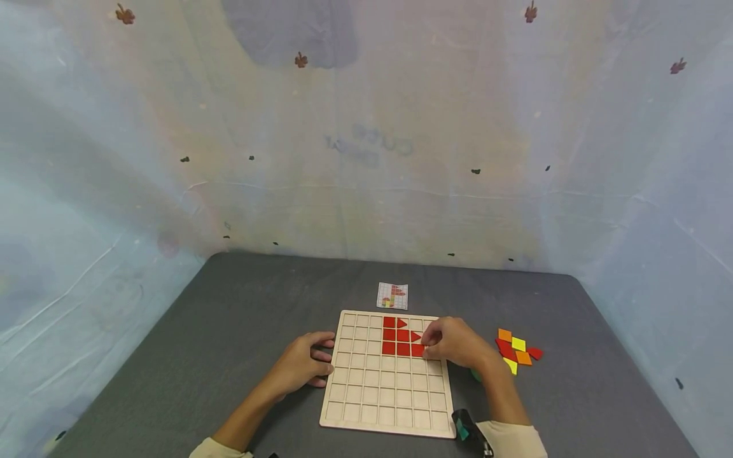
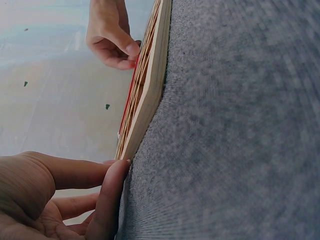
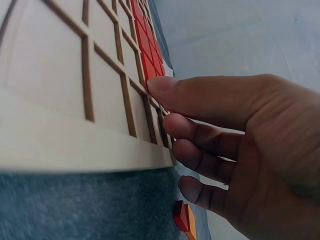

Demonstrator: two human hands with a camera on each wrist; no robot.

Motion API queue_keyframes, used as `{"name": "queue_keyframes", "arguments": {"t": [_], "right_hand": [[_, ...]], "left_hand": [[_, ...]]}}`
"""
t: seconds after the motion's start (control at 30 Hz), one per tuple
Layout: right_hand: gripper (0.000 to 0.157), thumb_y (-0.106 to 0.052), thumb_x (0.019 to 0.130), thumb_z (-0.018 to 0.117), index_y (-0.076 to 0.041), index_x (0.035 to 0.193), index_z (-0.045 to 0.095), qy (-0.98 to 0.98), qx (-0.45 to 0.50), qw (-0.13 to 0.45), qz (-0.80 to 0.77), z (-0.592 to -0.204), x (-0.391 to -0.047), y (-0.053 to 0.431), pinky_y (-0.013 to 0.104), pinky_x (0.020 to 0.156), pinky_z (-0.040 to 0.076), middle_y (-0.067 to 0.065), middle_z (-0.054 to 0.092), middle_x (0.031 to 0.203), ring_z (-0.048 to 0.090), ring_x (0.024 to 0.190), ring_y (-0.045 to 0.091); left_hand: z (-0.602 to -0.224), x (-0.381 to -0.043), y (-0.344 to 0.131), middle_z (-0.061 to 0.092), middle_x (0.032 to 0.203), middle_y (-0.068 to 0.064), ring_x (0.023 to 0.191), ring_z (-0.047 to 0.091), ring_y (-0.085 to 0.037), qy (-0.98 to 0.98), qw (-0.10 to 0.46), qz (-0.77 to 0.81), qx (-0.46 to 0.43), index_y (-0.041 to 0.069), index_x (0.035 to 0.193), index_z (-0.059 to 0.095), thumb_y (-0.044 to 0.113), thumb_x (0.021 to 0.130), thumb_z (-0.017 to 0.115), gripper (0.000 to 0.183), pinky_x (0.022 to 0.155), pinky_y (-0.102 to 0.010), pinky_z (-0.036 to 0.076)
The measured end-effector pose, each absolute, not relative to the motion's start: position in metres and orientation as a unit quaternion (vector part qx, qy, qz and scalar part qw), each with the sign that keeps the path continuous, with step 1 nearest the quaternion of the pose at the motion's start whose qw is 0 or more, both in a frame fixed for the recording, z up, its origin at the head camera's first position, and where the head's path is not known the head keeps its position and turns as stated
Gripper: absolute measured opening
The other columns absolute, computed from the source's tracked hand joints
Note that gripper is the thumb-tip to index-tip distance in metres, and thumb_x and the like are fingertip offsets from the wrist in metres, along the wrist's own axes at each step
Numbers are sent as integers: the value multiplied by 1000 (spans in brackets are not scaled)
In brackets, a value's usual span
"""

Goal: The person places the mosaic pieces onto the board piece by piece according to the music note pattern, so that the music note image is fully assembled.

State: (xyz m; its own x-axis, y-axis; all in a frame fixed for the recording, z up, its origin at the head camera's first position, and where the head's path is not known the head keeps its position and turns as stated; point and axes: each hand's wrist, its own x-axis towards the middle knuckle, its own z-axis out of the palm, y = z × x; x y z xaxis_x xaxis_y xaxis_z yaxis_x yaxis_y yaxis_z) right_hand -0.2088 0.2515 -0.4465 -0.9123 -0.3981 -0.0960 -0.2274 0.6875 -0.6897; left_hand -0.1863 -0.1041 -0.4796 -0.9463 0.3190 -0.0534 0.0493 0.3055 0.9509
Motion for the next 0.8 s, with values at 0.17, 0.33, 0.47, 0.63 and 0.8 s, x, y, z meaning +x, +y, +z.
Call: {"name": "queue_keyframes", "arguments": {"t": [0.17, 0.33, 0.47, 0.63, 0.8], "right_hand": [[17, -15, 88, 85, -7, 101, 78, 910, -168, 120, -360, -445, -209, 253, 27, 67, 52, 0, 66, 88, 59, 78, 17], [25, -16, 84, 87, -4, 104, 77, 910, -137, 104, -377, -440, -208, 264, 27, 64, 49, 2, 65, 87, 56, 78, 16], [34, -13, 83, 89, -1, 111, 75, 913, -108, 88, -384, -438, -207, 278, 25, 66, 49, 5, 64, 91, 56, 82, 18], [38, -10, 85, 86, 1, 118, 73, 917, -92, 81, -379, -439, -205, 295, 27, 69, 51, 8, 66, 98, 58, 88, 20], [37, -8, 85, 86, 2, 118, 74, 917, -90, 81, -379, -442, -204, 308, 27, 72, 54, 8, 69, 100, 61, 89, 20]], "left_hand": [[-478, -186, -104, 59, 133, -20, 101, 66, -24, 794, 116, 585, 116, -8, 148, 53, -10, 83, 77, 69, 60, -36, 65], [-477, -186, -104, 60, 132, -20, 101, 66, -24, 794, 113, 586, 118, -8, 147, 54, -10, 83, 78, 69, 59, -37, 65], [-477, -185, -103, 60, 132, -19, 101, 67, -24, 795, 112, 584, 117, -8, 147, 54, -10, 83, 78, 69, 59, -37, 65], [-477, -185, -103, 60, 133, -21, 101, 66, -24, 798, 112, 581, 117, -9, 147, 54, -10, 83, 77, 68, 59, -35, 65], [-479, -186, -104, 59, 134, -22, 102, 66, -25, 803, 112, 572, 120, -9, 147, 54, -8, 84, 76, 67, 60, -33, 65]]}}
